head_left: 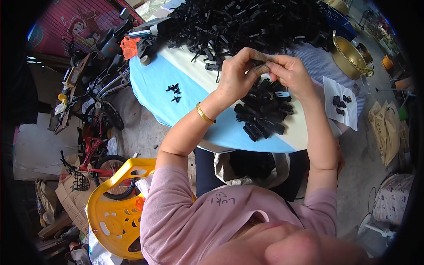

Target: Assembling small black plastic components by hand at a workstation.

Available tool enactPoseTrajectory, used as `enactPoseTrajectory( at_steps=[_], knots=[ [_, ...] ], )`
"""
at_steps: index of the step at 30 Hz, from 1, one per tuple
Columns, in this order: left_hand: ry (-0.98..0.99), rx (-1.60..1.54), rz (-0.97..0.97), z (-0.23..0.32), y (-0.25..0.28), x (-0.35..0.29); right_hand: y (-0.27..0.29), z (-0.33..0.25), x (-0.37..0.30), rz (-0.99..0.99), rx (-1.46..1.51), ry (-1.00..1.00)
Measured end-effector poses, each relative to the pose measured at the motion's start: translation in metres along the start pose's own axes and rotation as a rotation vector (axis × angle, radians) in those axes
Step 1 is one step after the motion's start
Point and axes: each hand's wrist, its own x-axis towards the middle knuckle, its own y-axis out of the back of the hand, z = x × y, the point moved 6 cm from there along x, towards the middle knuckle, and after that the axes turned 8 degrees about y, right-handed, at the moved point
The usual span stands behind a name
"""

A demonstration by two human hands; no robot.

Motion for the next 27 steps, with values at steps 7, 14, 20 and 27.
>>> enactPoseTrajectory(
  at_steps=[7, 14, 20, 27],
  knots=[
    [0.241, 0.075, -0.497, 0.004, -0.022, -0.008, 0.044, 0.003, 0.001, 0.118, 0.273, -0.022],
    [0.017, 0.894, 0.224, -0.033, 0.041, 0.016, 0.026, 0.015, 0.009, 0.154, -0.133, 0.075],
    [0.223, 0.952, -0.014, -0.078, 0.030, 0.020, 0.014, 0.014, 0.010, 0.110, -0.203, 0.107],
    [0.001, 0.734, 0.022, -0.067, 0.007, 0.023, 0.019, 0.012, 0.009, 0.205, -0.289, 0.293]
  ],
)
